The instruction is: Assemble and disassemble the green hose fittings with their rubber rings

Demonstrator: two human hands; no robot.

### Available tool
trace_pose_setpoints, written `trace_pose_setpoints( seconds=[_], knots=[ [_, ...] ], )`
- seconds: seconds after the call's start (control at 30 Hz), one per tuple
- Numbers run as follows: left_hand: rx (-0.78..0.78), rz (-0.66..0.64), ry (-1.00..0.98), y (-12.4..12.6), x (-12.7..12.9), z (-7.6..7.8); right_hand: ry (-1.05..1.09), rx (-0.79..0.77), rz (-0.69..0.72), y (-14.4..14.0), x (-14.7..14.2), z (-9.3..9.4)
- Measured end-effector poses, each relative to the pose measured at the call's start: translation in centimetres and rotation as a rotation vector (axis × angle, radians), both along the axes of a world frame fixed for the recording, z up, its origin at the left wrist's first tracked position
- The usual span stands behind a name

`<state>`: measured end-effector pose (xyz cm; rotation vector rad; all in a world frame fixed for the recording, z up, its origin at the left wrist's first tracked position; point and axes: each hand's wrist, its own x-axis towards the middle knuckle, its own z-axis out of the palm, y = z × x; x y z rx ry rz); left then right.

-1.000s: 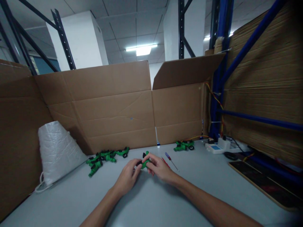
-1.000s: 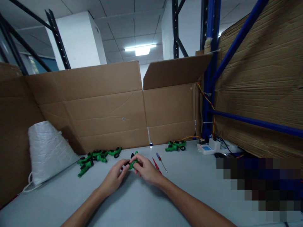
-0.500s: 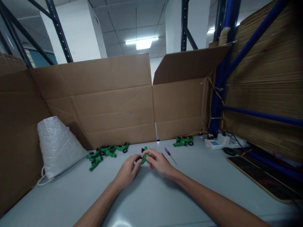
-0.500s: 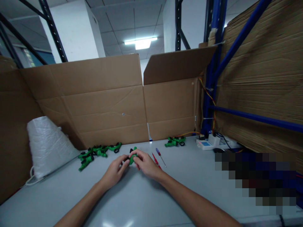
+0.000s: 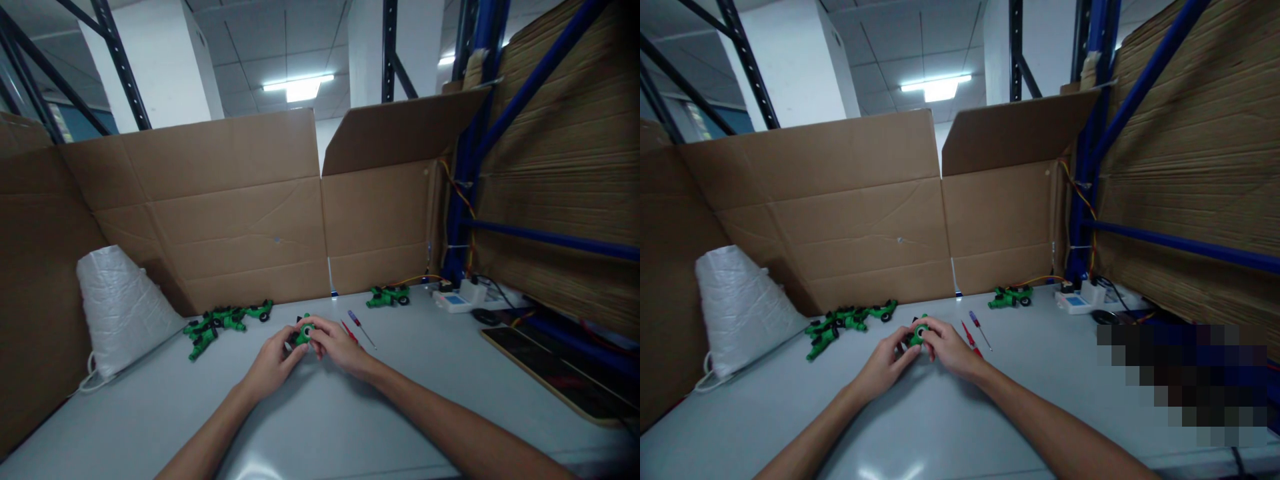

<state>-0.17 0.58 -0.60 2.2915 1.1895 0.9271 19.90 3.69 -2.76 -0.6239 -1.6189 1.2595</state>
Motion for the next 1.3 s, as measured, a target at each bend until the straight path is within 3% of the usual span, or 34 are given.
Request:
trace_pose_setpoints(
  seconds=[0.27,0.43,0.6,0.7,0.9,1.3],
  knots=[
    [0.039,0.022,-0.023,0.4,-0.3,-0.7,-0.058,0.057,0.027,-0.3,0.2,-0.1],
    [0.042,0.046,0.008,0.7,-0.6,-1.0,-0.131,0.042,-0.074,-0.7,0.2,-0.6],
    [0.122,0.151,0.096,1.6,-1.4,-1.4,-0.429,0.341,-0.309,-0.7,1.5,0.1],
    [0.148,0.19,0.154,2.0,-1.8,-1.5,-0.546,0.495,-0.38,-0.6,2.5,0.7],
    [0.123,0.21,0.239,1.9,-1.7,-1.4,-0.691,0.608,-0.359,-1.0,2.8,0.9],
    [0.032,0.114,0.16,1.3,-1.1,-1.2,-0.913,0.652,-0.354,-1.5,2.6,1.4]
  ],
)
